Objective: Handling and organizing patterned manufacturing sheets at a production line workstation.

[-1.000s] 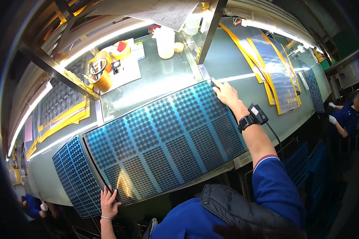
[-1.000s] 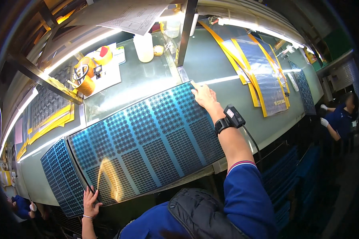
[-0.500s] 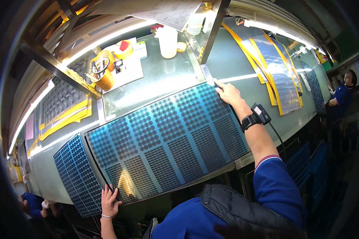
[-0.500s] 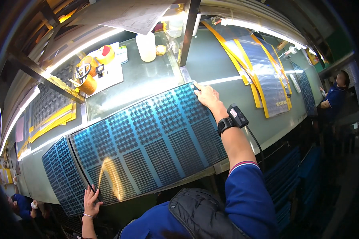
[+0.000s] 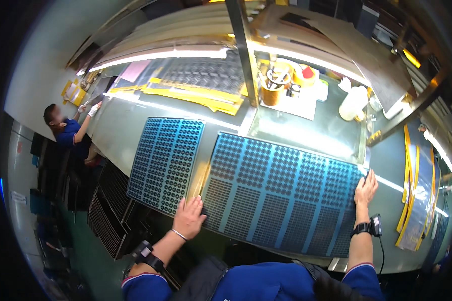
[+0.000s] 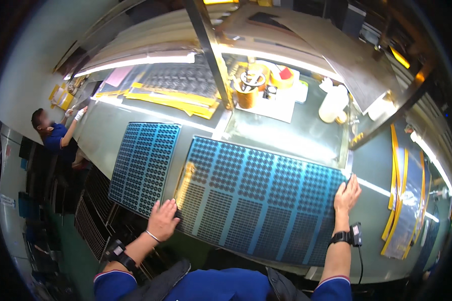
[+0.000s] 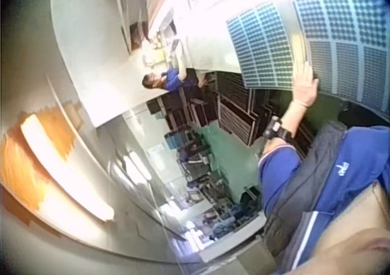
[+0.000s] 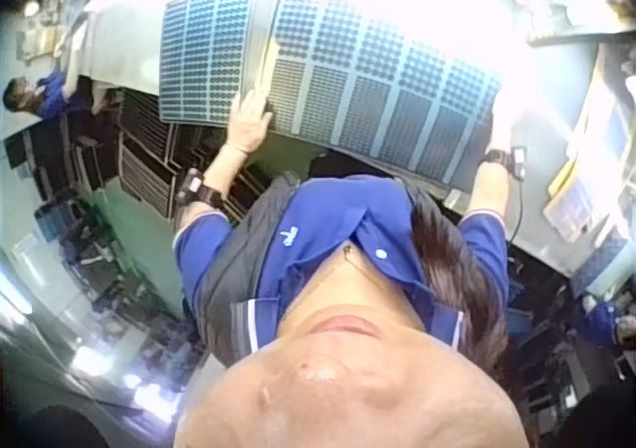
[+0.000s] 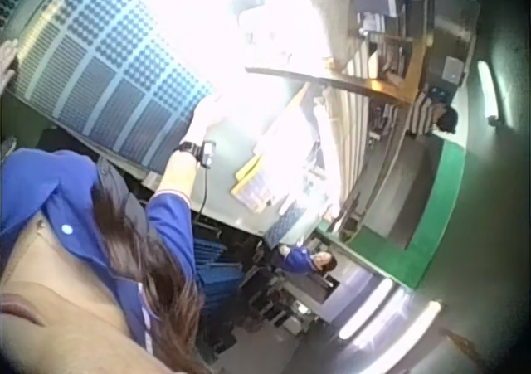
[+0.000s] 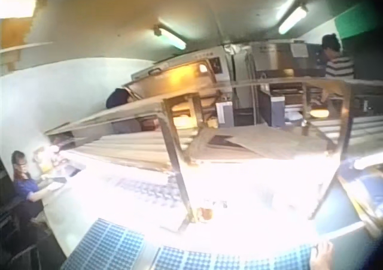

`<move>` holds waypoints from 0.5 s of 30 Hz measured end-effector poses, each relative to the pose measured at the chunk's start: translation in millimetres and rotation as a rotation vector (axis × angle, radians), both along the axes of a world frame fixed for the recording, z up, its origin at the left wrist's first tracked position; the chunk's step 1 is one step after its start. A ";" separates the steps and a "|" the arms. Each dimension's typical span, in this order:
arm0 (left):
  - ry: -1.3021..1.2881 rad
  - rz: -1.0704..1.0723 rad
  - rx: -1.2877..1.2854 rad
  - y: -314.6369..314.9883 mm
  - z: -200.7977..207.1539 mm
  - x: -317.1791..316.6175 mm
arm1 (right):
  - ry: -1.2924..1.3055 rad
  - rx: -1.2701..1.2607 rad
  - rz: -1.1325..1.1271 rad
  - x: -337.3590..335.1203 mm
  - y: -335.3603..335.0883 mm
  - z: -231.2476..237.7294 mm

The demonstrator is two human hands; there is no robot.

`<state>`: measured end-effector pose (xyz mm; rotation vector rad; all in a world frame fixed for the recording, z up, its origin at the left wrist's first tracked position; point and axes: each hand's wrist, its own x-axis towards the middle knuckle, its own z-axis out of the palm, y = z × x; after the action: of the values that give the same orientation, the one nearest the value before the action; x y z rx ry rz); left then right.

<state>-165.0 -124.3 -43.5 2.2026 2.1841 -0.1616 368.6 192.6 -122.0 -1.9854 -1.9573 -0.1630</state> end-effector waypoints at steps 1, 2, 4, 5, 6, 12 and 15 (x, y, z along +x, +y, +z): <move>-0.005 0.115 0.051 5.0 -7.8 20.4 | -0.043 0.013 -0.018 -0.4 1.7 -5.4; -0.079 0.206 0.055 25.8 -2.5 44.9 | -0.043 0.021 -0.017 -0.7 2.4 -7.1; -0.222 0.047 0.188 66.7 -15.0 64.4 | -0.050 0.028 0.014 -5.2 0.3 -0.7; -0.322 -0.012 0.228 94.1 -24.2 66.2 | -0.083 0.021 0.015 -9.7 -0.3 3.9; -0.211 -0.026 0.249 125.4 -32.6 59.4 | -0.094 0.025 0.018 -12.9 1.6 5.0; -0.108 0.233 0.385 220.3 -69.0 -5.2 | -0.042 0.016 0.001 -15.2 4.1 5.2; -0.146 0.295 0.380 221.7 -67.2 -0.9 | -0.031 0.007 -0.020 -18.2 7.0 9.1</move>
<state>-165.9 97.4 -110.8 1.9289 2.5871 0.4420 350.4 199.6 -112.9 -2.0098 -1.9540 -0.2070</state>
